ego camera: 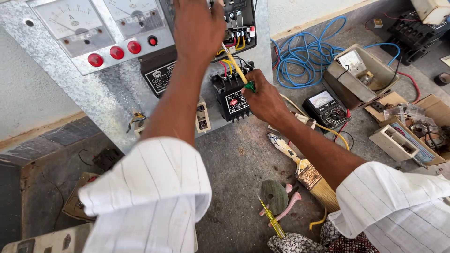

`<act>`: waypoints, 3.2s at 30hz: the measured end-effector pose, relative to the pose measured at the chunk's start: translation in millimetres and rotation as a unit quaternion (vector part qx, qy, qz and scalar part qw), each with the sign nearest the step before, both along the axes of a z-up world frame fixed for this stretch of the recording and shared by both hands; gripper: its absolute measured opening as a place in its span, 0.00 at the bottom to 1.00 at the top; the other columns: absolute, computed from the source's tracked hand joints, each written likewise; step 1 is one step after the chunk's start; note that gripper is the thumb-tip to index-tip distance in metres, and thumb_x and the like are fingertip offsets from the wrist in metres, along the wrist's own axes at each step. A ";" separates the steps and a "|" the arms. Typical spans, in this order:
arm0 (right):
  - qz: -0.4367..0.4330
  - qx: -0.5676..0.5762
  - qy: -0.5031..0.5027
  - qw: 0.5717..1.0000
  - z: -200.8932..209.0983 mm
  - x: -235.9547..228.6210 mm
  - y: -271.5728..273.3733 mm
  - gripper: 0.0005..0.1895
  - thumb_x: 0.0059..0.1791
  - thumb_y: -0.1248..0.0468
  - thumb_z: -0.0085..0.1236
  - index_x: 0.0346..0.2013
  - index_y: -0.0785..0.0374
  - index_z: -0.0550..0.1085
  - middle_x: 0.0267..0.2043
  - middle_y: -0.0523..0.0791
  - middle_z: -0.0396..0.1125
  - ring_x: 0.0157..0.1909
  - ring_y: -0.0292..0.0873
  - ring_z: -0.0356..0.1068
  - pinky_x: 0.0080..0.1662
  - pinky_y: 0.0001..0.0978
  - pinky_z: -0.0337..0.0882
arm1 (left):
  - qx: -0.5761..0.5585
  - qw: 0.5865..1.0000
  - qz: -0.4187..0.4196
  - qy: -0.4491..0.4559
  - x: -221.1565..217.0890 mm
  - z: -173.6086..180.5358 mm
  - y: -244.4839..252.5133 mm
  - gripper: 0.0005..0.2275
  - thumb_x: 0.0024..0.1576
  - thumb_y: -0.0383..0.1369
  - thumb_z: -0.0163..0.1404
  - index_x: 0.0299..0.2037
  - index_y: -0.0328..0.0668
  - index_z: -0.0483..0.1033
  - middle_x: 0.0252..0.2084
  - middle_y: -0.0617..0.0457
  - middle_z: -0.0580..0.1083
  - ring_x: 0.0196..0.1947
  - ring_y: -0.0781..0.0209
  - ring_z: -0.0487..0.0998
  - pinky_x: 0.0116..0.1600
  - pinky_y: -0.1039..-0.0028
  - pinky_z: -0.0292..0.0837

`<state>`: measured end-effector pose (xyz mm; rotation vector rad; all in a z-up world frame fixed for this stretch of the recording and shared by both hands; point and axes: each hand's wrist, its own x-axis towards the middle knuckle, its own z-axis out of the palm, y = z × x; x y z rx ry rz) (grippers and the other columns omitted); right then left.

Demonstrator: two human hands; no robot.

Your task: The person uses a screwdriver to loosen screws and remove a contactor and a starter unit from an electrical panel. After setting the components down, they use the screwdriver to detach a smaller relay from the contactor and handle the parts by hand.

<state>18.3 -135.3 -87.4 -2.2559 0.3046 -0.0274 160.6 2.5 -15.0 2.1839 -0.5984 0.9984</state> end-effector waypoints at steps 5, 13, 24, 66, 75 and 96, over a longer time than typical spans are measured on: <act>0.039 -0.038 -0.079 0.995 -40.0 -8.4 8.1 0.20 0.51 0.57 0.56 0.53 0.60 0.65 0.38 0.61 0.72 0.44 0.66 0.72 0.45 0.57 0.69 | 0.113 0.991 -0.049 -0.053 -106.7 -66.5 15.9 0.19 0.57 0.29 0.53 0.59 0.34 0.70 0.60 0.36 0.66 0.63 0.34 0.66 0.63 0.46 0.68; 0.116 -0.099 0.023 0.988 -91.9 -68.2 59.1 0.21 0.48 0.58 0.59 0.48 0.63 0.63 0.37 0.62 0.72 0.44 0.68 0.72 0.48 0.59 0.70 | 0.178 0.943 -0.053 0.277 -201.7 -178.5 87.5 0.28 0.50 0.29 0.54 0.65 0.45 0.66 0.57 0.42 0.70 0.59 0.38 0.70 0.60 0.45 0.66; 0.212 -0.163 0.087 0.960 -144.7 -114.8 106.0 0.16 0.47 0.66 0.53 0.49 0.64 0.64 0.44 0.58 0.71 0.46 0.62 0.73 0.50 0.55 0.69 | 0.374 0.793 0.096 0.471 -269.3 -215.6 167.1 0.25 0.50 0.38 0.56 0.60 0.47 0.71 0.63 0.45 0.67 0.67 0.41 0.60 0.68 0.35 0.45; 0.203 -0.344 -0.060 0.915 -198.8 -209.1 65.4 0.24 0.49 0.59 0.57 0.59 0.62 0.68 0.50 0.56 0.63 0.54 0.60 0.64 0.51 0.60 0.64 | 0.307 0.872 -0.076 0.374 -320.2 -282.4 82.7 0.28 0.57 0.36 0.51 0.69 0.43 0.62 0.72 0.41 0.55 0.71 0.36 0.56 0.69 0.45 0.55; 0.226 -0.384 -0.058 0.893 -206.5 -221.1 2.9 0.32 0.51 0.60 0.56 0.70 0.60 0.63 0.54 0.52 0.61 0.57 0.54 0.60 0.57 0.50 0.61 | 0.241 0.883 -0.092 0.391 -340.9 -287.2 26.6 0.31 0.58 0.38 0.51 0.71 0.36 0.58 0.74 0.41 0.53 0.72 0.37 0.55 0.72 0.47 0.52; 0.104 -0.342 0.025 0.934 -192.0 -218.0 -78.8 0.22 0.53 0.61 0.47 0.63 0.61 0.64 0.53 0.58 0.62 0.57 0.61 0.61 0.55 0.54 0.62 | 0.205 0.874 -0.141 0.418 -333.9 -287.7 -84.4 0.30 0.55 0.33 0.47 0.70 0.34 0.57 0.73 0.39 0.56 0.73 0.39 0.54 0.73 0.50 0.50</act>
